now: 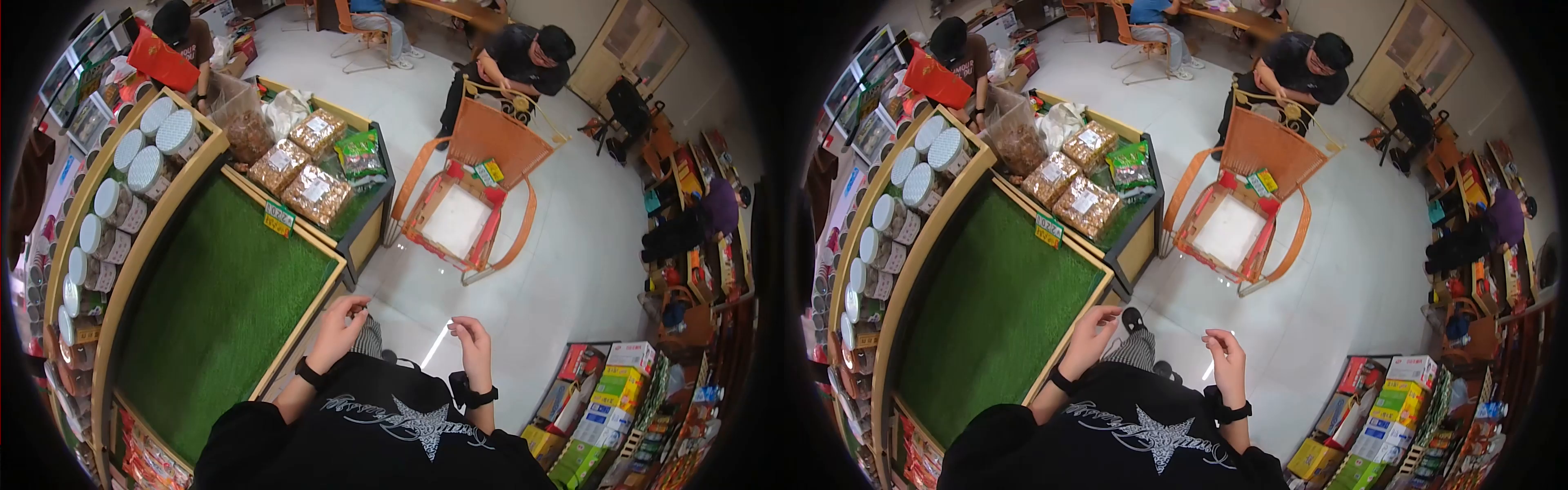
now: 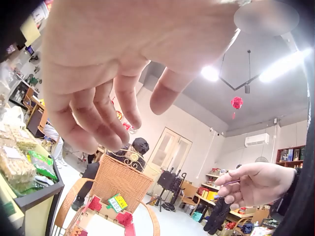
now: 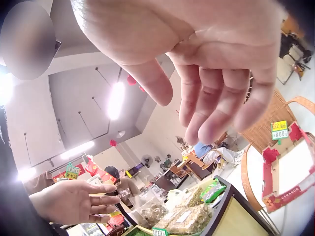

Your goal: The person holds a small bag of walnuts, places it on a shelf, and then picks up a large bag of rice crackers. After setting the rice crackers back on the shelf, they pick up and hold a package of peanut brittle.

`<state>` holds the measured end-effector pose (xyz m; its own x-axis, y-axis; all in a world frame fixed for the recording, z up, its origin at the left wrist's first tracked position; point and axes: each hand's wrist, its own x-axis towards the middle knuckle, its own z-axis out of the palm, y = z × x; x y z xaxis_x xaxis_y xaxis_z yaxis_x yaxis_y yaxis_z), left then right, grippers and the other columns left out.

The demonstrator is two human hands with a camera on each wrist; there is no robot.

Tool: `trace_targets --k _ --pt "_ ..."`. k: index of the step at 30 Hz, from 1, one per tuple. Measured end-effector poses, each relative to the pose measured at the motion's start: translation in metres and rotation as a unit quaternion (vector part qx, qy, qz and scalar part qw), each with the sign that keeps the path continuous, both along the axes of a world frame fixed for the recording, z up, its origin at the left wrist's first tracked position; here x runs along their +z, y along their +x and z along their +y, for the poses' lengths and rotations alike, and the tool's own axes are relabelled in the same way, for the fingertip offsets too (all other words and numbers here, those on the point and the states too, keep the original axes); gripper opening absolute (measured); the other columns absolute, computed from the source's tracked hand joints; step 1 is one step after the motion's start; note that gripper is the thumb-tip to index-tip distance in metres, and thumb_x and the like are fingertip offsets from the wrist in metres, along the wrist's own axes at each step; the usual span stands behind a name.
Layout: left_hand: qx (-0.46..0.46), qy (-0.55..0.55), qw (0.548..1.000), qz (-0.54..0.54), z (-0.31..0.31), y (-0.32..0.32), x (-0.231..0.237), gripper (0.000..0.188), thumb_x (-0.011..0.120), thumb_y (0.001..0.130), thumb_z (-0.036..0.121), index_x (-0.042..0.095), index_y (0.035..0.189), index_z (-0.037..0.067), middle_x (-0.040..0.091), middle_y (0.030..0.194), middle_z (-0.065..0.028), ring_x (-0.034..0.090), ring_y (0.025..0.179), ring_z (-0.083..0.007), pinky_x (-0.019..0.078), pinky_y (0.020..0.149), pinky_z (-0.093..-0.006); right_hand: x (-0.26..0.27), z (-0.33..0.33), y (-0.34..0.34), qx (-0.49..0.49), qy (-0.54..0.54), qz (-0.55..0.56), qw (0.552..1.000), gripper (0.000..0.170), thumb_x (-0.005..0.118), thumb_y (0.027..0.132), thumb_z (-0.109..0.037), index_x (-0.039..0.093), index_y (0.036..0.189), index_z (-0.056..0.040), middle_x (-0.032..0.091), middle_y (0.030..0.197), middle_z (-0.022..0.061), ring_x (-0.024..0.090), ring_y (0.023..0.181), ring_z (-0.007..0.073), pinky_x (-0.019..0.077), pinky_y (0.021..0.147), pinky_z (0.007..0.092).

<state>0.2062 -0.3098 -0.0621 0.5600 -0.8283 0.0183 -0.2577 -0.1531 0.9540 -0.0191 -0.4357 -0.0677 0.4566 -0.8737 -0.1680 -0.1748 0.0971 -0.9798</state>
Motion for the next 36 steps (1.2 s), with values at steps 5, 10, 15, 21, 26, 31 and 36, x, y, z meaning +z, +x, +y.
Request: trace_targets --k 5,10,15,21,26,31,36 --pt "0.035 -0.01 0.999 -0.014 -0.037 0.05 0.005 0.021 0.055 0.079 0.009 0.058 0.099 0.001 0.058 0.091 -0.0114 0.057 0.083 -0.0212 0.0451 0.074 -0.0301 0.004 -0.045 0.056 0.035 -0.022 -0.013 0.999 0.017 0.052 0.085 -0.009 0.057 0.097 0.0008 0.063 0.087 0.0078 0.058 0.082 0.0132 0.0435 0.076 0.025" --pt "0.078 -0.024 0.996 -0.024 -0.064 0.102 0.015 0.022 0.055 0.079 0.009 0.058 0.099 0.001 0.058 0.091 -0.0114 0.057 0.083 -0.0205 0.0451 0.073 -0.0296 0.016 -0.09 0.114 0.082 -0.049 0.004 0.995 0.018 0.052 0.085 -0.008 0.057 0.098 0.0012 0.062 0.088 0.0088 0.058 0.084 0.0138 0.0443 0.076 0.0258" --pt "0.096 0.01 0.994 -0.043 -0.065 0.143 0.013 0.02 0.054 0.08 0.006 0.058 0.1 0.001 0.059 0.094 -0.0099 0.058 0.085 -0.019 0.0453 0.077 -0.0289 0.011 -0.116 0.163 0.107 -0.07 0.011 0.992 0.018 0.051 0.084 -0.007 0.056 0.099 0.0023 0.062 0.09 0.0095 0.059 0.085 0.0151 0.0444 0.077 0.0259" --pt "0.227 0.015 0.974 -0.022 -0.038 0.174 0.013 0.023 0.055 0.081 0.009 0.057 0.102 0.0 0.058 0.095 -0.0116 0.057 0.088 -0.0206 0.0447 0.078 -0.0298 -0.02 -0.133 0.219 0.215 -0.014 0.007 0.977 0.018 0.052 0.085 -0.008 0.056 0.1 0.0024 0.061 0.092 0.0094 0.059 0.086 0.0147 0.0444 0.076 0.025" --pt "0.321 0.052 0.946 -0.001 -0.024 0.178 0.004 0.025 0.055 0.08 0.01 0.056 0.103 0.001 0.06 0.095 -0.0115 0.059 0.086 -0.0196 0.045 0.078 -0.03 -0.019 -0.16 0.277 0.345 -0.041 0.049 0.936 0.019 0.052 0.085 -0.009 0.056 0.101 0.0012 0.061 0.092 0.0085 0.057 0.083 0.0137 0.0444 0.074 0.0252" --pt "0.386 0.056 0.919 0.053 -0.043 0.18 -0.014 0.025 0.055 0.081 0.012 0.057 0.104 0.002 0.06 0.096 -0.0115 0.059 0.087 -0.0199 0.0449 0.078 -0.03 -0.033 -0.197 0.339 0.428 -0.04 0.042 0.902 0.02 0.054 0.084 -0.009 0.055 0.102 0.0006 0.061 0.093 0.0098 0.057 0.083 0.0144 0.0443 0.074 0.0257" --pt "0.346 0.1 0.899 0.249 -0.088 0.194 -0.064 0.034 0.052 0.086 0.022 0.052 0.114 0.002 0.058 0.103 -0.0075 0.055 0.095 -0.0151 0.0427 0.082 -0.0286 -0.076 -0.235 0.396 0.503 -0.035 0.086 0.859 0.027 0.055 0.082 -0.009 0.052 0.107 0.0006 0.058 0.097 0.0123 0.056 0.088 0.0184 0.0441 0.077 0.0283"
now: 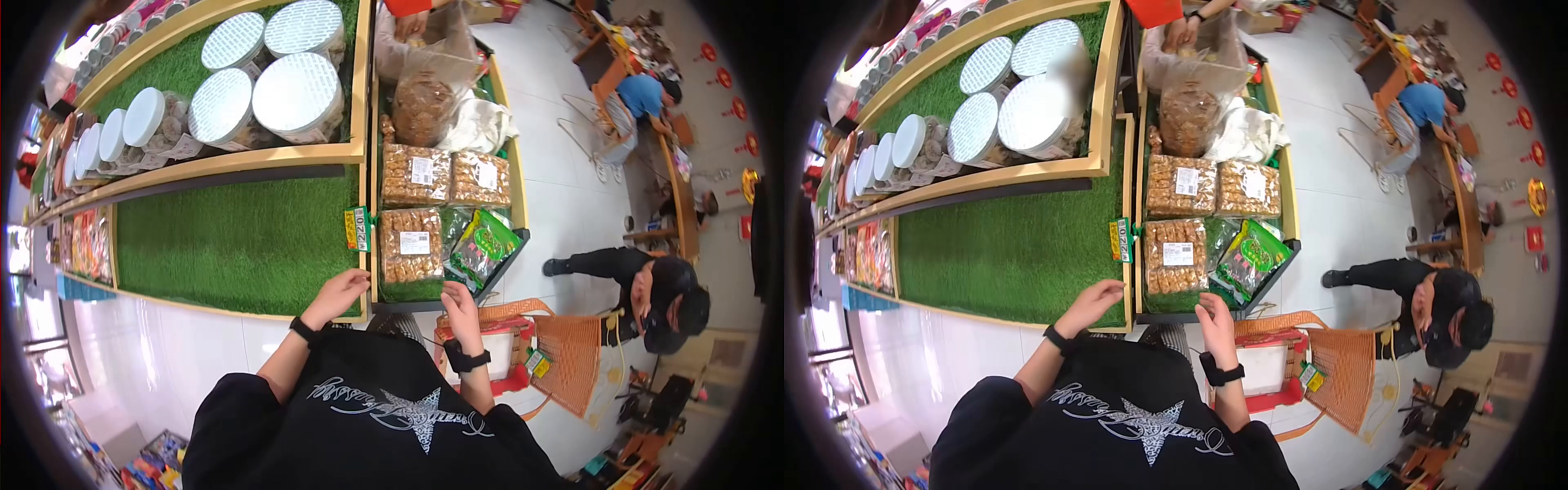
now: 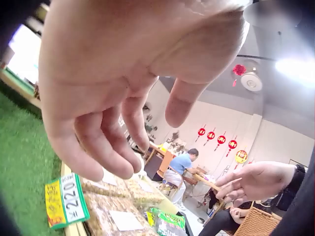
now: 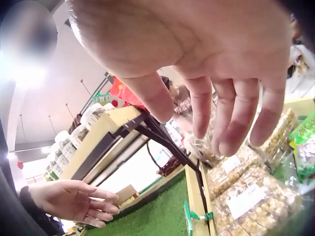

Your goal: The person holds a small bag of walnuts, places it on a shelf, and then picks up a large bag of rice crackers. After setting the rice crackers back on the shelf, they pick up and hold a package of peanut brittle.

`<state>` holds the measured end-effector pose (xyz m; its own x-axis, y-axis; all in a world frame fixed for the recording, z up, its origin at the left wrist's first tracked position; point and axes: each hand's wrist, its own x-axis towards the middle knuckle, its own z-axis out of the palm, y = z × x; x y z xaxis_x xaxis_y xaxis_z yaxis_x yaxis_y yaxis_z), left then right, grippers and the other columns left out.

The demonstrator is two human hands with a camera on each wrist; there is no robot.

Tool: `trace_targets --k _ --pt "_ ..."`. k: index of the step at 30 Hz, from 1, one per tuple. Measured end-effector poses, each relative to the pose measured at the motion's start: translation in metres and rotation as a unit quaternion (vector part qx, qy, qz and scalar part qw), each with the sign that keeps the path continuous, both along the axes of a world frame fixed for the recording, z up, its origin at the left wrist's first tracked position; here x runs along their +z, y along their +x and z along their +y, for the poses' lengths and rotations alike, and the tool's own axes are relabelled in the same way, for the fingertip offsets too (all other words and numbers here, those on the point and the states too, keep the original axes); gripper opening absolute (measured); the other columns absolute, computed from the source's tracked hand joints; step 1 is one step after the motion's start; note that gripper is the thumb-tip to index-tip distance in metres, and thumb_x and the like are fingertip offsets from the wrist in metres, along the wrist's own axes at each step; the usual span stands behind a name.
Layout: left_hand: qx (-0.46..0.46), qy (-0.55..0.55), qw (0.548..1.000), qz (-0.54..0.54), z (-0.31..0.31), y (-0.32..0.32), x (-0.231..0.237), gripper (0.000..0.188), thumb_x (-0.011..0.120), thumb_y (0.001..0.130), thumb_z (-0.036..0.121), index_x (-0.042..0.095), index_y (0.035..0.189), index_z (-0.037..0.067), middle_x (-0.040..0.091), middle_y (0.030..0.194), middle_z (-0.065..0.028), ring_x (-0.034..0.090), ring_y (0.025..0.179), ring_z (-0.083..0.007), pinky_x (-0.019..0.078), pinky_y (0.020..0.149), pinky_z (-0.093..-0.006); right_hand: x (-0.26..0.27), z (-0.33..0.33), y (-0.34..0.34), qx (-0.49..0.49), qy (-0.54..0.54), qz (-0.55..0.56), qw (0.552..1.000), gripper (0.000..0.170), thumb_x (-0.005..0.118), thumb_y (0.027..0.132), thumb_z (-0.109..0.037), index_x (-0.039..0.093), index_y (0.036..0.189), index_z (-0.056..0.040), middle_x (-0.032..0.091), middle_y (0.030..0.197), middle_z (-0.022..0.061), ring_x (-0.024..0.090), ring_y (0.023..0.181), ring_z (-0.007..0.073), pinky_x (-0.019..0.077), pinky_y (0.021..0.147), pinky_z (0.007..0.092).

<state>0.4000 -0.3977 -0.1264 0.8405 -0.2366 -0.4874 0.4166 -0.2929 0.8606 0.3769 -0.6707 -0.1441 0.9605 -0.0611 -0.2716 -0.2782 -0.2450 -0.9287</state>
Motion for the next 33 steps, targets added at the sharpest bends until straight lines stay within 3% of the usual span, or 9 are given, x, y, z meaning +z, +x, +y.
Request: trace_targets --k 7,14,17,18,21,23,25,30,33 --pt "0.19 -0.118 0.937 0.267 -0.06 0.026 -0.092 0.067 0.052 0.082 0.039 0.028 0.133 0.003 0.038 0.129 -0.0124 0.035 0.119 -0.0216 0.0283 0.097 -0.0354 -0.089 -0.043 0.06 0.086 -0.065 0.148 0.983 0.048 0.057 0.081 -0.021 0.04 0.119 0.0038 0.055 0.102 0.0163 0.052 0.093 0.0206 0.0399 0.083 0.0291" --pt "0.205 -0.049 0.95 0.23 -0.092 0.032 -0.127 0.081 0.052 0.081 0.036 0.012 0.136 -0.006 0.021 0.14 -0.0202 0.021 0.13 -0.0285 0.0202 0.103 -0.0389 -0.168 -0.048 0.084 0.085 -0.014 0.265 0.96 0.062 0.061 0.075 -0.023 0.037 0.122 0.008 0.05 0.116 0.0186 0.047 0.107 0.0263 0.0352 0.091 0.0303" --pt "0.173 -0.086 0.94 0.28 -0.086 0.042 -0.104 0.081 0.052 0.081 0.036 0.009 0.137 -0.004 0.021 0.14 -0.0201 0.022 0.129 -0.0292 0.0204 0.102 -0.0378 -0.126 -0.034 0.087 0.134 0.062 0.282 0.948 0.059 0.062 0.075 -0.023 0.039 0.121 0.0071 0.051 0.114 0.0148 0.049 0.103 0.0227 0.0366 0.089 0.0296" --pt "0.268 -0.052 0.941 0.2 -0.091 0.032 -0.125 0.042 0.053 0.08 0.027 0.048 0.106 -0.006 0.052 0.093 -0.0078 0.047 0.086 -0.0163 0.0365 0.077 -0.0281 -0.118 -0.032 0.089 0.154 0.067 0.248 0.954 0.057 0.062 0.076 -0.023 0.041 0.12 0.0061 0.053 0.112 0.0133 0.05 0.101 0.0195 0.0383 0.087 0.0285" --pt "0.254 -0.104 0.937 0.216 -0.077 0.032 -0.127 0.027 0.053 0.081 0.026 0.053 0.091 0.001 0.05 0.08 -0.0022 0.046 0.075 -0.0117 0.0367 0.067 -0.0262 -0.127 -0.044 0.088 0.106 0.111 0.295 0.943 0.043 0.06 0.077 -0.029 0.051 0.108 -0.0002 0.058 0.09 0.0053 0.053 0.081 0.0137 0.0414 0.069 0.025" --pt "0.246 -0.172 0.93 0.211 -0.071 0.036 -0.1 0.016 0.053 0.084 0.024 0.051 0.073 0.013 0.04 0.064 0.0062 0.036 0.057 -0.0038 0.0293 0.054 -0.0207 -0.088 -0.05 0.098 0.102 0.141 0.39 0.904 0.02 0.062 0.076 -0.034 0.057 0.075 -0.0142 0.041 0.058 -0.0086 0.035 0.049 0.0045 0.0307 0.05 0.0204" --pt "0.25 -0.177 0.925 0.224 -0.071 0.034 -0.088 0.017 0.053 0.085 0.024 0.052 0.074 0.012 0.041 0.064 0.006 0.037 0.058 -0.0042 0.0289 0.053 -0.0202 -0.077 -0.053 0.095 0.09 0.175 0.38 0.904 0.021 0.063 0.077 -0.036 0.058 0.078 -0.0151 0.044 0.061 -0.0084 0.04 0.052 0.0047 0.0327 0.052 0.0205" --pt "0.209 -0.137 0.94 0.231 -0.071 0.012 -0.052 0.059 0.056 0.082 0.038 0.041 0.127 0.003 0.05 0.117 -0.0053 0.044 0.106 -0.0146 0.0313 0.092 -0.0377 -0.046 -0.056 0.07 0.077 0.176 0.34 0.921 0.035 0.059 0.079 -0.041 0.059 0.097 -0.0112 0.058 0.082 -0.0029 0.05 0.073 0.0077 0.036 0.062 0.0226" --pt "0.234 -0.202 0.93 0.198 -0.076 -0.009 -0.027 0.053 0.056 0.085 0.03 0.042 0.125 -0.001 0.051 0.116 -0.0078 0.05 0.104 -0.0148 0.0387 0.088 -0.0301 -0.027 -0.062 0.055 0.093 0.149 0.313 0.933 0.034 0.058 0.081 -0.035 0.058 0.099 -0.0063 0.058 0.086 -0.0007 0.05 0.071 0.0055 0.0341 0.054 0.0177"
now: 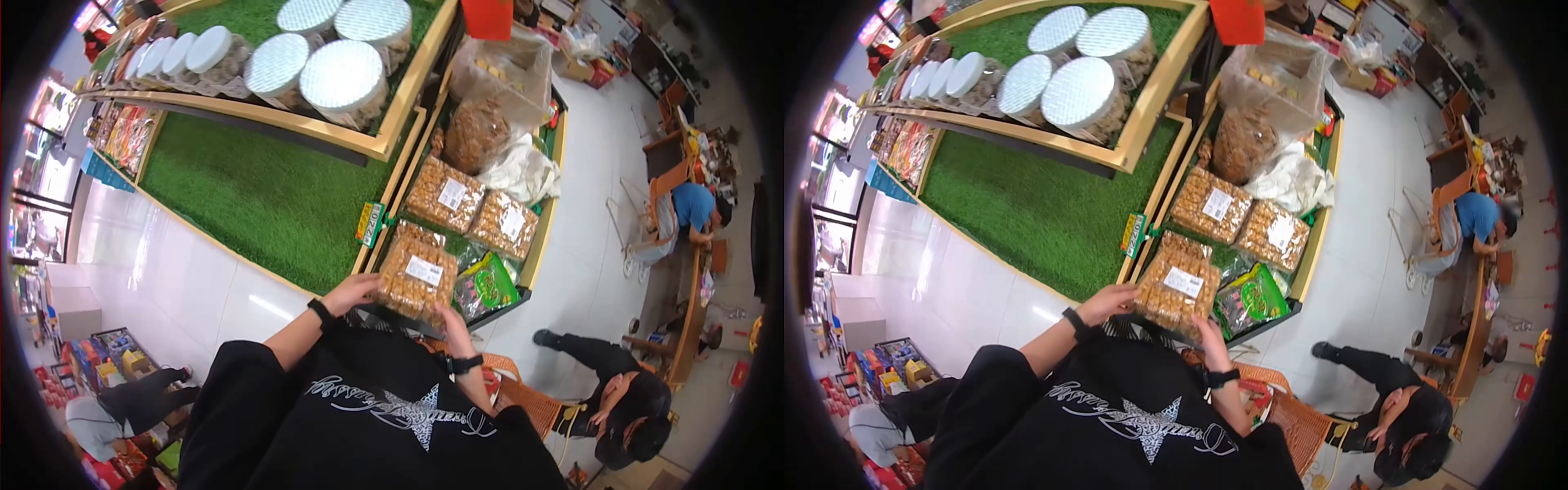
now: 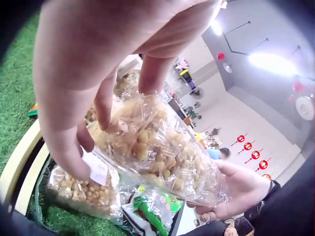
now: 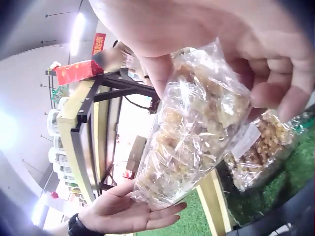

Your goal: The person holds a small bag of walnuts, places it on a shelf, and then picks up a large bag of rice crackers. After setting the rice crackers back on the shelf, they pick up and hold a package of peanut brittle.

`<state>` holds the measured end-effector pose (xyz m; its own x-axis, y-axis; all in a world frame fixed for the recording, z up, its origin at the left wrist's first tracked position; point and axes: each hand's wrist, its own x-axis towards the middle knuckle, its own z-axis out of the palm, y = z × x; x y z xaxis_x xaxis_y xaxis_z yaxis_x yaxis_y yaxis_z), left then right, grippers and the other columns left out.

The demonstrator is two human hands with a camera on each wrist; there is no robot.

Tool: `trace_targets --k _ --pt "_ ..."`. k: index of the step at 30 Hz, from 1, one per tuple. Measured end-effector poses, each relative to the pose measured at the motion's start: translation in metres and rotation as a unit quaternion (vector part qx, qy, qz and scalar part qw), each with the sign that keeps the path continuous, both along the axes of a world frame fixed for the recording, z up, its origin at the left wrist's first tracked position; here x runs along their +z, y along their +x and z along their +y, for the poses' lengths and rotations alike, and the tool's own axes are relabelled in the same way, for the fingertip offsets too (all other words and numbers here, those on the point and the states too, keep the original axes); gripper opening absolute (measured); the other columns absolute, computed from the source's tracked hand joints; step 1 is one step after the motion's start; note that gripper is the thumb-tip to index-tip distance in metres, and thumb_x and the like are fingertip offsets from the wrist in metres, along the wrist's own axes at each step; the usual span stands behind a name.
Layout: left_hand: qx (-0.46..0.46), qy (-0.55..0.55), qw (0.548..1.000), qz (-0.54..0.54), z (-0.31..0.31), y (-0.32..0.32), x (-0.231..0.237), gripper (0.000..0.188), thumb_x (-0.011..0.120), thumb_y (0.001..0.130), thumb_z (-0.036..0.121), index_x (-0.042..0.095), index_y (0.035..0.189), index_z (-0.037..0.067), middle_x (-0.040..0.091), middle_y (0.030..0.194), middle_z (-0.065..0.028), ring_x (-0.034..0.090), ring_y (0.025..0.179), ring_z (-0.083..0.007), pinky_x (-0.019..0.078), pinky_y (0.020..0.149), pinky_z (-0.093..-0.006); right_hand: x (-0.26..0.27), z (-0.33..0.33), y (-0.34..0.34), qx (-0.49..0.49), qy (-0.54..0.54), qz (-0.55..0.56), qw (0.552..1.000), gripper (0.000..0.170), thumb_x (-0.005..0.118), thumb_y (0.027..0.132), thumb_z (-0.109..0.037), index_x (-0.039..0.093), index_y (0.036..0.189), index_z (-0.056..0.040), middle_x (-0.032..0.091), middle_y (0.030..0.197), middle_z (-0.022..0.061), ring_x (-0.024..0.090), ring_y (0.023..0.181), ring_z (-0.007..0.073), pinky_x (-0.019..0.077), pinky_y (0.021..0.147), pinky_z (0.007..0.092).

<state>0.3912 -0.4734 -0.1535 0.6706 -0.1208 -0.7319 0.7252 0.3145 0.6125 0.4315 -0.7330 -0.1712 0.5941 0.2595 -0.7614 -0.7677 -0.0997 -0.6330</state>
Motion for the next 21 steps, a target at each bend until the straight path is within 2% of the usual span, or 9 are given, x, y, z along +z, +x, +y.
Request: trace_targets --k 2,5,8,10,12,14,16,18,21 --pt "0.011 -0.007 0.999 -0.031 0.0 -0.014 0.003 0.049 0.055 0.086 0.026 0.042 0.124 -0.003 0.053 0.112 -0.0081 0.052 0.097 -0.0137 0.0417 0.083 -0.0253 0.024 0.003 -0.004 -0.023 0.043 -0.013 0.999 0.036 0.059 0.082 -0.029 0.055 0.106 -0.0025 0.059 0.093 0.0027 0.053 0.079 0.0079 0.04 0.062 0.0202" --pt "0.055 0.016 0.997 -0.06 -0.006 -0.028 0.041 0.051 0.057 0.085 0.021 0.038 0.125 -0.003 0.054 0.102 -0.0061 0.053 0.091 -0.013 0.0431 0.08 -0.0264 0.036 -0.002 0.001 0.037 0.075 -0.072 0.994 0.047 0.06 0.081 -0.022 0.045 0.118 0.0033 0.056 0.105 0.0094 0.051 0.095 0.0138 0.0386 0.084 0.0265" --pt "0.142 0.045 0.987 -0.062 -0.017 -0.048 0.045 0.055 0.061 0.081 0.015 0.034 0.125 -0.003 0.054 0.097 -0.0065 0.052 0.091 -0.0129 0.0434 0.079 -0.0265 0.064 0.005 0.013 0.086 0.077 -0.183 0.976 0.045 0.061 0.079 -0.019 0.046 0.116 0.0032 0.056 0.103 0.0089 0.051 0.093 0.0133 0.0389 0.082 0.0255" --pt "0.156 -0.009 0.984 -0.085 -0.015 -0.056 0.051 0.058 0.064 0.079 0.017 0.035 0.125 -0.003 0.054 0.099 -0.0082 0.052 0.091 -0.0132 0.0433 0.079 -0.0257 0.082 0.009 0.023 0.139 0.073 -0.177 0.972 0.041 0.063 0.077 -0.014 0.047 0.111 0.002 0.056 0.101 0.0077 0.052 0.091 0.0139 0.0395 0.082 0.0251" --pt "0.145 0.017 0.984 -0.102 -0.002 -0.062 0.07 0.061 0.065 0.078 0.019 0.035 0.126 -0.003 0.054 0.102 -0.0091 0.052 0.091 -0.0139 0.0433 0.079 -0.0255 0.1 0.02 0.03 0.185 0.083 -0.204 0.958 0.041 0.063 0.075 -0.011 0.048 0.111 0.0016 0.056 0.1 0.007 0.051 0.09 0.0136 0.0394 0.08 0.025" --pt "0.039 0.097 0.974 -0.202 0.013 -0.069 0.099 0.064 0.066 0.078 0.02 0.034 0.128 -0.003 0.054 0.106 -0.0098 0.052 0.093 -0.0141 0.0425 0.082 -0.0264 0.113 0.035 0.029 0.186 0.099 -0.21 0.955 0.04 0.066 0.073 -0.011 0.048 0.107 0.0015 0.055 0.098 0.006 0.05 0.088 0.0131 0.039 0.079 0.0248" --pt "0.07 0.092 0.971 -0.21 0.023 -0.089 0.094 0.067 0.067 0.077 0.019 0.032 0.13 -0.003 0.053 0.111 -0.0093 0.051 0.097 -0.014 0.0412 0.085 -0.0266 0.113 0.044 0.027 0.264 0.095 -0.269 0.921 0.042 0.07 0.071 -0.013 0.048 0.103 0.001 0.054 0.095 0.0055 0.05 0.089 0.0127 0.0383 0.08 0.0252" --pt "0.174 0.096 0.952 -0.235 0.033 -0.107 0.1 0.067 0.067 0.076 0.014 0.032 0.13 -0.002 0.054 0.112 -0.0107 0.052 0.097 -0.0124 0.0435 0.082 -0.0247 0.126 0.066 0.015 0.277 0.106 -0.264 0.918 0.045 0.072 0.069 -0.015 0.047 0.102 0.0001 0.053 0.095 0.0056 0.049 0.089 0.0132 0.0376 0.082 0.0261" --pt "0.222 0.042 0.947 -0.23 0.052 -0.136 0.113 0.068 0.067 0.076 0.011 0.029 0.132 -0.001 0.052 0.115 -0.01 0.05 0.102 -0.0141 0.0413 0.088 -0.0266 0.132 0.095 0.002 0.31 0.131 -0.28 0.899 0.051 0.073 0.068 -0.015 0.044 0.107 0.0008 0.052 0.101 0.0068 0.048 0.094 0.0152 0.0366 0.085 0.0284"
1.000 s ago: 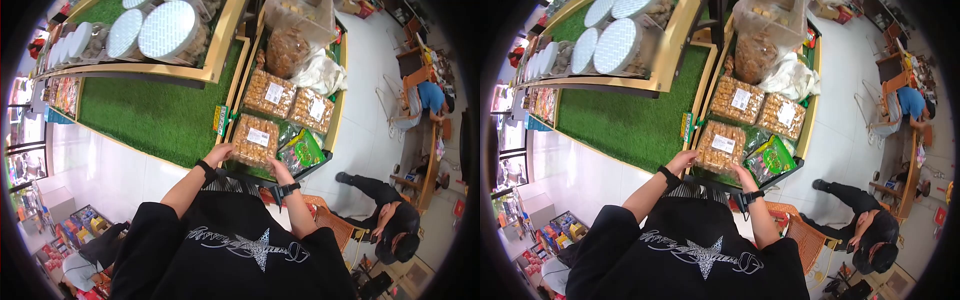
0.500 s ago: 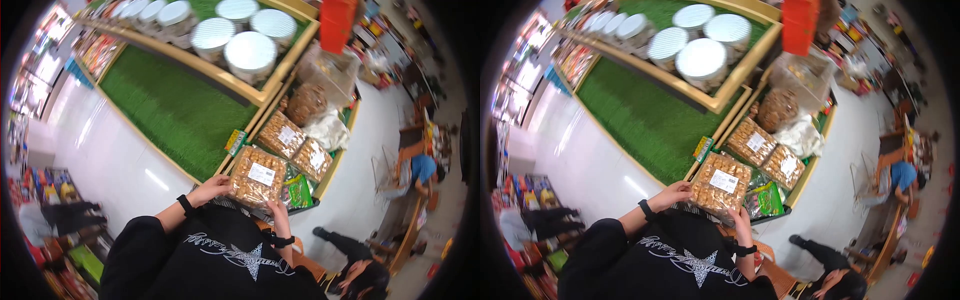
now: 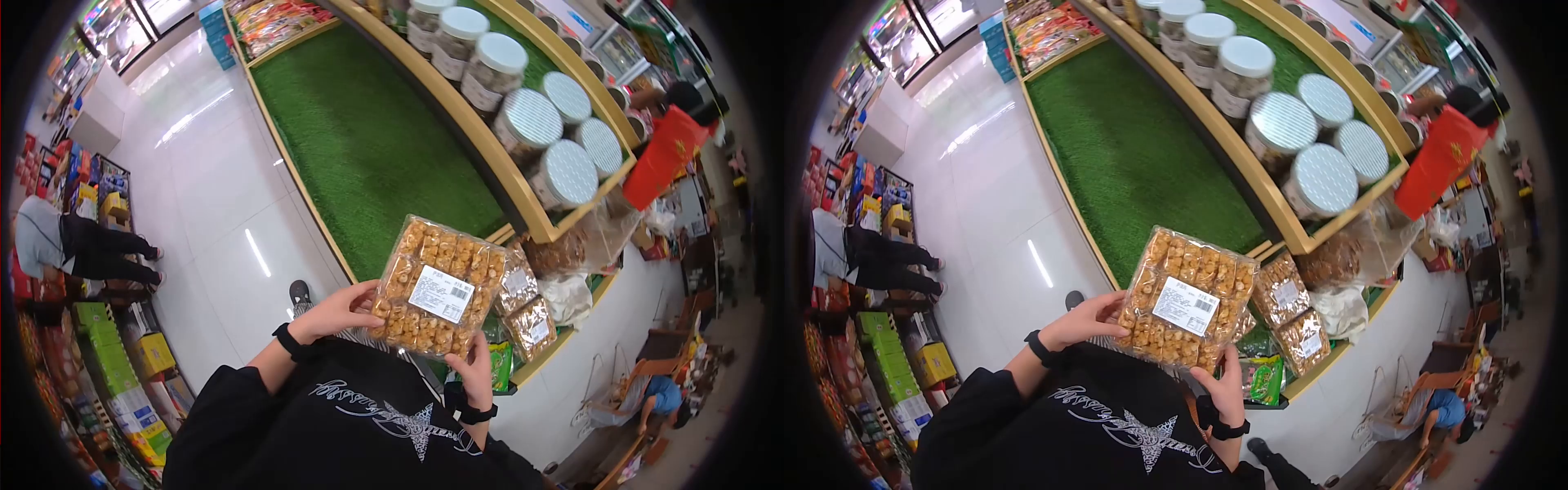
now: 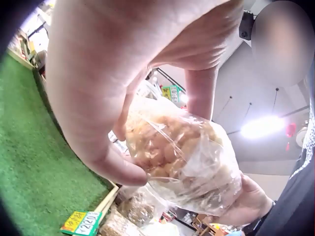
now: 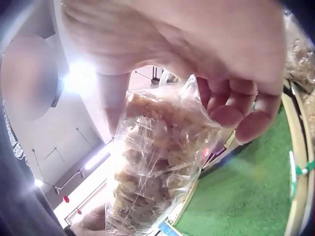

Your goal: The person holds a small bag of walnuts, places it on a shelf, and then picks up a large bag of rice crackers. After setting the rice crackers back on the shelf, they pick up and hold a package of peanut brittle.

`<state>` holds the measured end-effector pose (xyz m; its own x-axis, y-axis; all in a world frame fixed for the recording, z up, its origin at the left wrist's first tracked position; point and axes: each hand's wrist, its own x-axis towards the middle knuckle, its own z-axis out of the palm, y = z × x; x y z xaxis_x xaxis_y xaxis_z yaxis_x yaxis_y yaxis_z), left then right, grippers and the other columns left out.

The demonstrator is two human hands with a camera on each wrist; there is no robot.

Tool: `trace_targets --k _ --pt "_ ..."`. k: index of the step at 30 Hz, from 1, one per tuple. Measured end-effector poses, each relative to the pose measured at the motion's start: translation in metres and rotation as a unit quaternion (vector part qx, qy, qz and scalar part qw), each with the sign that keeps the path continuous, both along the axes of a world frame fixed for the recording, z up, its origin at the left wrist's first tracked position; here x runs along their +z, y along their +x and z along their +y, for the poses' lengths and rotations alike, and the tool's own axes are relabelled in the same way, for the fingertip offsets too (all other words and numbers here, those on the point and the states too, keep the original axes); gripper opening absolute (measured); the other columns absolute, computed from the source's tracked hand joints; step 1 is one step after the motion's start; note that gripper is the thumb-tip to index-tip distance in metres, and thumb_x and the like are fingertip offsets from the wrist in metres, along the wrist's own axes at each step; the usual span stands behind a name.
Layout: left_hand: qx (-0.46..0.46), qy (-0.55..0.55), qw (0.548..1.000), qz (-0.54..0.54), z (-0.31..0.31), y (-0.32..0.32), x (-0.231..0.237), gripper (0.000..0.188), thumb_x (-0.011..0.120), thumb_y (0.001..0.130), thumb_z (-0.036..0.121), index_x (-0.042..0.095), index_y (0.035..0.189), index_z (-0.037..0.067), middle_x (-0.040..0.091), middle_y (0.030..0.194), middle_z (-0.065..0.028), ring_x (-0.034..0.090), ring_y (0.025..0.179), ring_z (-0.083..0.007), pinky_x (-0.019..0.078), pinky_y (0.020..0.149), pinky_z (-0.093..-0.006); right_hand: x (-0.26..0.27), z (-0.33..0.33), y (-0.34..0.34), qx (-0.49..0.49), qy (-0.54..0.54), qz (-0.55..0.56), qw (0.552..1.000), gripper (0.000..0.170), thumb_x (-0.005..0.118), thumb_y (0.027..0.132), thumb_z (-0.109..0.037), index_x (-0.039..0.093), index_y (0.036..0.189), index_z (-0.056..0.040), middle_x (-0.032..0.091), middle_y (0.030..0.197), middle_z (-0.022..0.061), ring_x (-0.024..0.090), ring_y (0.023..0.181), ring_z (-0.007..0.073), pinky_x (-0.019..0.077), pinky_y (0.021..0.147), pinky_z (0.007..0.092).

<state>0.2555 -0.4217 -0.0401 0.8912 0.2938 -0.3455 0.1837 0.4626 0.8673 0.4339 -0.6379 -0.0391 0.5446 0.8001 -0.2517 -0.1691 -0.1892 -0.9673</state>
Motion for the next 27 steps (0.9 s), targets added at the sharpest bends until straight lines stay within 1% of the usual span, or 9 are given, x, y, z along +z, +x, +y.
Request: trace_targets --k 2,5,7,9,11,17,19,23,27 --pt "0.018 -0.017 1.0 -0.008 0.013 -0.023 0.005 0.068 0.066 0.077 0.011 0.029 0.132 -0.001 0.052 0.115 -0.0099 0.049 0.105 -0.0146 0.0403 0.089 -0.027 0.002 0.024 -0.013 0.011 0.002 0.0 1.0 0.051 0.073 0.068 -0.015 0.044 0.106 0.0009 0.051 0.102 0.0071 0.048 0.094 0.0153 0.0362 0.085 0.0285" --pt "0.05 0.016 0.999 0.001 0.037 -0.058 0.014 0.067 0.065 0.077 0.009 0.028 0.132 -0.001 0.051 0.117 -0.0103 0.047 0.108 -0.0154 0.0375 0.093 -0.0283 -0.006 0.057 -0.035 0.023 0.01 0.012 1.0 0.054 0.073 0.067 -0.014 0.044 0.109 0.0012 0.05 0.105 0.0075 0.046 0.097 0.0156 0.0351 0.087 0.0287" --pt "0.061 0.051 0.997 -0.01 0.059 -0.086 0.017 0.067 0.064 0.077 0.009 0.028 0.132 -0.002 0.049 0.119 -0.0111 0.046 0.111 -0.016 0.0349 0.096 -0.0298 -0.011 0.08 -0.053 0.076 -0.026 -0.019 0.997 0.056 0.073 0.066 -0.014 0.044 0.111 0.0015 0.05 0.106 0.0073 0.046 0.099 0.0157 0.0341 0.088 0.0278" --pt "0.075 0.064 0.995 -0.019 0.083 -0.115 0.01 0.067 0.064 0.077 0.009 0.027 0.132 -0.003 0.048 0.122 -0.0125 0.045 0.113 -0.0173 0.033 0.098 -0.0311 -0.004 0.112 -0.075 0.084 -0.026 -0.041 0.995 0.055 0.074 0.065 -0.016 0.045 0.108 0.0009 0.05 0.101 0.0054 0.047 0.094 0.015 0.0342 0.086 0.0261" --pt "0.102 0.061 0.993 -0.01 0.107 -0.142 0.012 0.068 0.065 0.077 0.01 0.027 0.132 -0.003 0.047 0.123 -0.0145 0.044 0.114 -0.0185 0.0329 0.098 -0.0313 0.022 0.153 -0.108 0.062 0.013 -0.017 0.998 0.051 0.074 0.065 -0.018 0.045 0.103 -0.0004 0.048 0.094 0.0031 0.046 0.088 0.0134 0.0351 0.082 0.0252" --pt "0.168 0.091 0.982 -0.002 0.163 -0.227 0.024 0.07 0.065 0.078 0.012 0.024 0.132 -0.005 0.044 0.126 -0.0164 0.044 0.114 -0.0199 0.0326 0.098 -0.0317 0.015 0.237 -0.164 0.11 0.041 0.034 0.993 0.042 0.066 0.074 -0.021 0.046 0.104 0.0001 0.05 0.092 0.003 0.047 0.088 0.0111 0.0387 0.079 0.0235" --pt "0.205 0.101 0.974 0.009 0.171 -0.248 0.029 0.071 0.065 0.077 0.012 0.024 0.132 -0.005 0.044 0.126 -0.0163 0.045 0.114 -0.0198 0.0328 0.098 -0.0319 0.022 0.264 -0.176 0.15 0.008 0.052 0.987 0.043 0.066 0.074 -0.021 0.046 0.105 0.0009 0.05 0.092 0.0036 0.047 0.088 0.0106 0.0396 0.078 0.0239" --pt "0.282 0.134 0.95 0.023 0.179 -0.293 0.039 0.073 0.066 0.076 0.012 0.024 0.132 -0.006 0.044 0.125 -0.0164 0.046 0.111 -0.0203 0.034 0.097 -0.0326 0.024 0.317 -0.211 0.205 0.076 0.082 0.972 0.045 0.065 0.074 -0.017 0.044 0.109 0.0023 0.05 0.098 0.0047 0.048 0.089 0.0103 0.0411 0.077 0.0233" --pt "0.345 0.148 0.925 0.054 0.18 -0.319 0.035 0.074 0.066 0.075 0.011 0.024 0.132 -0.007 0.045 0.124 -0.0166 0.047 0.11 -0.0206 0.0353 0.095 -0.0332 0.027 0.354 -0.229 0.27 0.031 0.111 0.956 0.049 0.066 0.072 -0.015 0.042 0.112 0.0023 0.05 0.099 0.0043 0.048 0.089 0.0109 0.0401 0.078 0.0234"
